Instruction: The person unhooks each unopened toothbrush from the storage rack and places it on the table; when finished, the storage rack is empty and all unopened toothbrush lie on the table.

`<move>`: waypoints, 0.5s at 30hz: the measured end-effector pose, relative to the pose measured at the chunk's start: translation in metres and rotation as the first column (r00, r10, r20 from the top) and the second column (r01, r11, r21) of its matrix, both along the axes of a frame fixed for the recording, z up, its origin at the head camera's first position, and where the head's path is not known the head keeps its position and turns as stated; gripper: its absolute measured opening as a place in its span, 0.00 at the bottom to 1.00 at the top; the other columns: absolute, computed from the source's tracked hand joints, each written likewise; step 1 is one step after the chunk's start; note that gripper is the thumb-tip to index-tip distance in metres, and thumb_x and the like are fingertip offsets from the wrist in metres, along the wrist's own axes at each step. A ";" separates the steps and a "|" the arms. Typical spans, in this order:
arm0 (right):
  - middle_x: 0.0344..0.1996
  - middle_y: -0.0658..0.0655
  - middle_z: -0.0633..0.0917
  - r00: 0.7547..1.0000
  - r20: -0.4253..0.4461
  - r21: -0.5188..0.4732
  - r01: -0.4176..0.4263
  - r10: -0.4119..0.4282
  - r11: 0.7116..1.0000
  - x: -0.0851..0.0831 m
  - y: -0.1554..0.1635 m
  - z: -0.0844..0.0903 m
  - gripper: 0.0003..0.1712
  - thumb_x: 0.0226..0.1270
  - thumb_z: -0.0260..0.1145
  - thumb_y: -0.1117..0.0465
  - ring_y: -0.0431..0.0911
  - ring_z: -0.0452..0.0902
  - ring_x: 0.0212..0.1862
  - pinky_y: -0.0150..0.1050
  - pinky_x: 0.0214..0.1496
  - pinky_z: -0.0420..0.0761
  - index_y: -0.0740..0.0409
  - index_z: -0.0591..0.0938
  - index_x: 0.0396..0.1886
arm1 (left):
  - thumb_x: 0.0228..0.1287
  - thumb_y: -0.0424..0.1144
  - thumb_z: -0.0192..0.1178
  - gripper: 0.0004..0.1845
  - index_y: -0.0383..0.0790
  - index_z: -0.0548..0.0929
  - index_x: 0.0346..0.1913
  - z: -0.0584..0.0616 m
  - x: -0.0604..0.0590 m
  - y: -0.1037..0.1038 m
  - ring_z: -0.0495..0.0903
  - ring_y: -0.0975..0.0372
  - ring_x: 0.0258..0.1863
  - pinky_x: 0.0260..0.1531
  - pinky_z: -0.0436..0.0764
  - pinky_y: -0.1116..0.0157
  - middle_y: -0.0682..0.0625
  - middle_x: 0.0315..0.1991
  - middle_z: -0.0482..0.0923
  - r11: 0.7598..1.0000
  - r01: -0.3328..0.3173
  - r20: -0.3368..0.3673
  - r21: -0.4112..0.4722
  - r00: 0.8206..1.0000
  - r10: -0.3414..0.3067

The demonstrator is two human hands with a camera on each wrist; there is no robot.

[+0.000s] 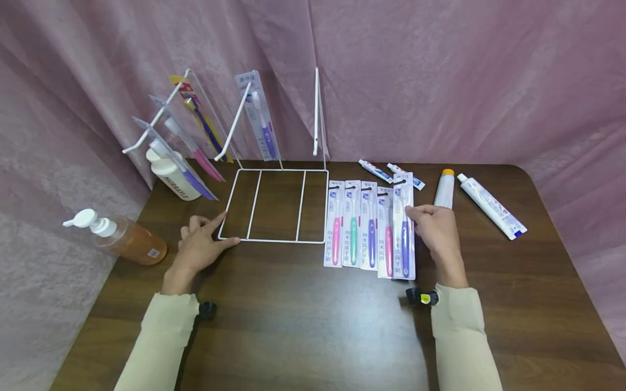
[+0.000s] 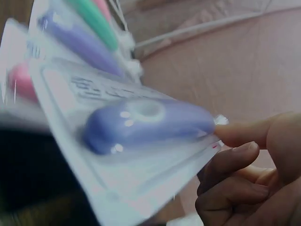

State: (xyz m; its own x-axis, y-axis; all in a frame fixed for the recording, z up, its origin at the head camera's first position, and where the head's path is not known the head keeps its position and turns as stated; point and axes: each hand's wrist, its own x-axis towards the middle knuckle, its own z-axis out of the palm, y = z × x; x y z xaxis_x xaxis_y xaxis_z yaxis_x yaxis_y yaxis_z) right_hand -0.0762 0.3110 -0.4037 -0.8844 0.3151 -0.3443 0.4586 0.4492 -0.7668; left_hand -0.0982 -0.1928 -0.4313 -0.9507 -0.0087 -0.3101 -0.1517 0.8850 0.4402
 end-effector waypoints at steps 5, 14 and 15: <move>0.30 0.44 0.84 0.996 0.090 0.020 0.016 -0.018 1.000 0.000 0.010 -0.008 0.33 0.90 0.61 0.45 0.44 0.76 0.39 0.41 0.39 0.73 0.70 0.87 0.70 | 0.81 0.61 0.69 0.50 0.51 0.58 0.95 0.001 0.001 0.000 0.59 0.36 0.65 0.65 0.68 0.35 0.35 0.75 0.58 1.000 0.005 0.002 -0.006 1.000 -0.005; 0.42 0.60 0.90 0.991 0.131 0.099 0.020 -0.033 0.995 -0.005 0.006 -0.022 0.30 0.90 0.62 0.48 0.53 0.80 0.48 0.43 0.44 0.74 0.71 0.89 0.67 | 0.82 0.61 0.69 0.49 0.50 0.59 0.94 0.001 0.000 0.000 0.59 0.36 0.66 0.66 0.68 0.34 0.34 0.75 0.59 1.000 0.005 -0.005 -0.013 1.000 -0.005; 0.46 0.63 0.90 0.991 0.130 0.107 0.018 -0.032 0.994 -0.005 0.005 -0.023 0.30 0.90 0.62 0.48 0.55 0.81 0.50 0.43 0.45 0.74 0.72 0.88 0.67 | 0.82 0.61 0.69 0.49 0.50 0.59 0.94 0.002 0.000 0.000 0.59 0.35 0.66 0.66 0.68 0.33 0.34 0.75 0.59 1.000 0.005 -0.008 -0.014 1.000 -0.005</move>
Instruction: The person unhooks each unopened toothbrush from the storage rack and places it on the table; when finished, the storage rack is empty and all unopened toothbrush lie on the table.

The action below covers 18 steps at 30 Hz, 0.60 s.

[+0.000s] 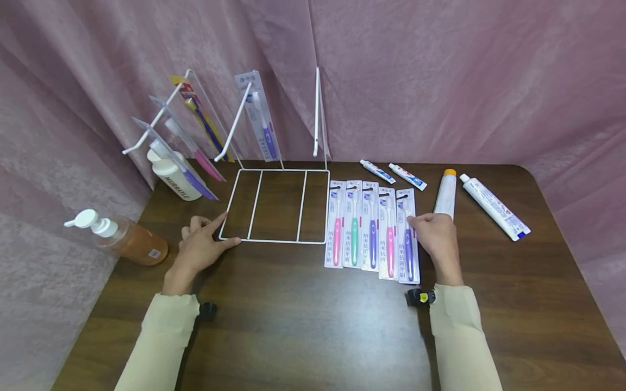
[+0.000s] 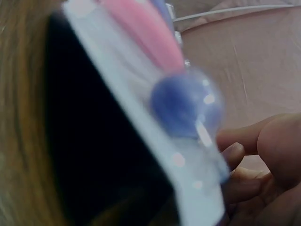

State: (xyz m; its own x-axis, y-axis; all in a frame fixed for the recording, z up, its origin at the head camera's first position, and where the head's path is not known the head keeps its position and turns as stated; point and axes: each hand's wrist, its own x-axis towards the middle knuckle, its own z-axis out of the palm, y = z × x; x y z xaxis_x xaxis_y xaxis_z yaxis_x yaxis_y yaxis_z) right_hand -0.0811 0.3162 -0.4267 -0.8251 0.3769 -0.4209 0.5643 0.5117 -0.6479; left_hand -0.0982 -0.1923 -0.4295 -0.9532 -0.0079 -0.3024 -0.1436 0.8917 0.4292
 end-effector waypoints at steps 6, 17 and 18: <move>0.57 0.74 0.89 0.999 -0.015 0.078 -0.028 0.029 0.997 0.002 -0.001 -0.004 0.32 0.89 0.63 0.48 0.61 0.82 0.55 0.44 0.46 0.75 0.74 0.88 0.67 | 0.82 0.62 0.68 0.49 0.51 0.59 0.94 0.000 0.000 -0.001 0.60 0.35 0.67 0.68 0.68 0.31 0.33 0.77 0.59 1.000 0.005 -0.003 -0.002 1.000 -0.005; 0.57 0.78 0.90 0.999 -0.020 0.184 -0.033 0.037 0.982 0.002 -0.011 0.003 0.29 0.89 0.65 0.50 0.63 0.87 0.50 0.43 0.41 0.79 0.75 0.89 0.64 | 0.82 0.61 0.68 0.49 0.50 0.59 0.94 0.001 0.001 0.000 0.60 0.36 0.66 0.67 0.67 0.32 0.33 0.75 0.59 1.000 0.006 -0.006 0.007 1.000 -0.006; 0.57 0.78 0.90 0.999 -0.015 0.191 -0.034 0.037 0.981 0.002 -0.011 0.003 0.29 0.89 0.65 0.50 0.63 0.87 0.50 0.43 0.41 0.80 0.75 0.89 0.64 | 0.82 0.61 0.68 0.49 0.50 0.59 0.94 0.001 0.001 0.000 0.60 0.36 0.65 0.67 0.67 0.32 0.33 0.75 0.59 1.000 0.006 -0.005 0.008 1.000 -0.006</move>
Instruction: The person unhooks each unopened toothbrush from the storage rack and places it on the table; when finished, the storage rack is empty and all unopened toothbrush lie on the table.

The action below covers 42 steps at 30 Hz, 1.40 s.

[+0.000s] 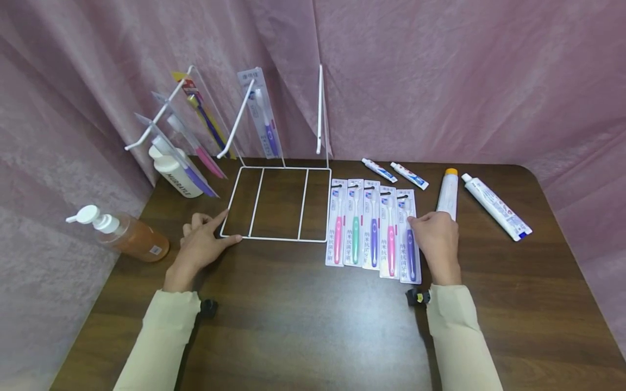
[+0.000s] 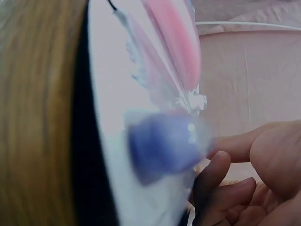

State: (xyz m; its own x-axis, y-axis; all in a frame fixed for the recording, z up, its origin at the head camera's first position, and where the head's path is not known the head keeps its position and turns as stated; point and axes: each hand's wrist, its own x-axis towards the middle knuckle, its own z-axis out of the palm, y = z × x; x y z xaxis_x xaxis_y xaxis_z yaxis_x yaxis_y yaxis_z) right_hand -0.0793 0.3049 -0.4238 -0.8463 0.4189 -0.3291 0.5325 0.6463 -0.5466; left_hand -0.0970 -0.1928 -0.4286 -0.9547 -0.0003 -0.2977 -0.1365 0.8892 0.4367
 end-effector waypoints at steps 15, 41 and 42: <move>0.49 0.76 0.91 1.000 -0.019 0.033 -0.012 0.013 0.999 0.001 0.000 0.000 0.26 0.86 0.67 0.52 0.60 0.87 0.42 0.39 0.34 0.78 0.75 0.90 0.57 | 0.81 0.61 0.69 0.49 0.51 0.59 0.94 -0.001 -0.001 0.000 0.60 0.35 0.67 0.67 0.68 0.32 0.33 0.76 0.59 1.000 0.000 -0.006 -0.004 1.000 0.000; 0.44 0.69 0.96 0.852 -0.451 0.018 -0.290 0.266 0.957 -0.040 -0.115 0.060 0.20 0.85 0.68 0.56 0.51 0.93 0.30 0.32 0.31 0.75 0.68 0.92 0.61 | 0.81 0.60 0.70 0.49 0.49 0.60 0.94 -0.003 -0.001 -0.002 0.61 0.36 0.66 0.67 0.68 0.32 0.34 0.72 0.61 1.000 -0.003 -0.017 -0.002 1.000 0.003; 0.47 0.68 0.96 0.823 -0.492 -0.002 -0.326 0.283 0.945 -0.047 -0.128 0.065 0.19 0.85 0.69 0.57 0.52 0.94 0.30 0.31 0.31 0.75 0.66 0.92 0.62 | 0.81 0.60 0.70 0.49 0.49 0.61 0.94 -0.004 -0.001 -0.001 0.61 0.36 0.66 0.67 0.68 0.31 0.34 0.72 0.61 1.000 0.000 -0.016 -0.004 1.000 -0.001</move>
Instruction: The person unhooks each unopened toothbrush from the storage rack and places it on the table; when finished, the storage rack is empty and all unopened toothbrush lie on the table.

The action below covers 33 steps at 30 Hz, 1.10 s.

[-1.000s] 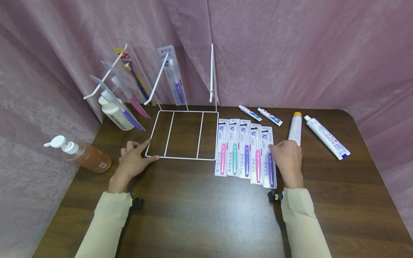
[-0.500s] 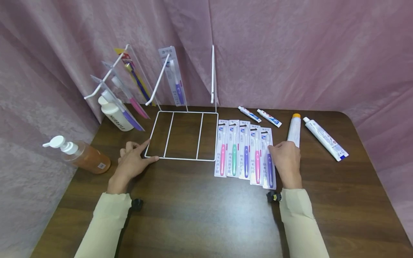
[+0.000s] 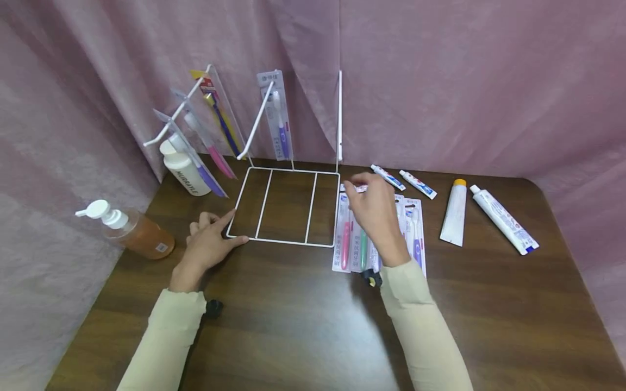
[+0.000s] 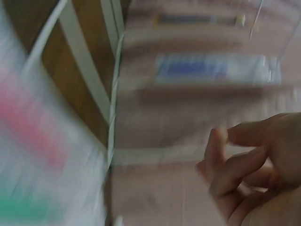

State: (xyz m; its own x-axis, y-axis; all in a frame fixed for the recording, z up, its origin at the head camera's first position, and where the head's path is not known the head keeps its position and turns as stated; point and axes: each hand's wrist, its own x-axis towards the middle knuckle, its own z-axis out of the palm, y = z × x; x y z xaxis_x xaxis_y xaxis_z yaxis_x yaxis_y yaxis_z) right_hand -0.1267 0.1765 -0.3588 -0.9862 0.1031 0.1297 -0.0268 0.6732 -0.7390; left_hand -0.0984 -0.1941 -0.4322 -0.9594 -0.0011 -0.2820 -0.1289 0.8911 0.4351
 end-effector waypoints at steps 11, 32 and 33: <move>0.81 0.66 0.80 0.986 -0.088 -0.246 -0.161 0.143 0.956 -0.084 -0.090 0.048 0.35 0.89 0.67 0.57 0.64 0.95 0.53 0.45 0.87 0.72 0.62 0.72 0.88 | 0.81 0.60 0.70 0.48 0.48 0.62 0.93 0.001 0.000 0.013 0.63 0.38 0.65 0.64 0.71 0.35 0.36 0.70 0.63 1.000 0.010 -0.004 -0.024 1.000 -0.010; 0.50 0.70 0.94 0.979 -0.196 -0.457 -0.147 0.062 0.877 -0.104 -0.124 0.056 0.13 0.79 0.76 0.66 0.36 0.82 0.23 0.28 0.30 0.82 0.69 0.89 0.57 | 0.80 0.60 0.71 0.48 0.49 0.63 0.93 -0.002 0.001 0.003 0.63 0.39 0.64 0.62 0.71 0.37 0.36 0.70 0.64 1.000 -0.014 -0.022 -0.025 1.000 0.014; 0.49 0.71 0.94 0.977 -0.207 -0.461 -0.146 0.054 0.875 -0.104 -0.125 0.056 0.13 0.79 0.77 0.66 0.36 0.82 0.23 0.29 0.31 0.83 0.69 0.89 0.56 | 0.80 0.60 0.71 0.48 0.49 0.63 0.93 -0.002 0.001 0.002 0.63 0.39 0.64 0.63 0.71 0.37 0.36 0.70 0.64 1.000 -0.018 -0.022 -0.025 1.000 0.017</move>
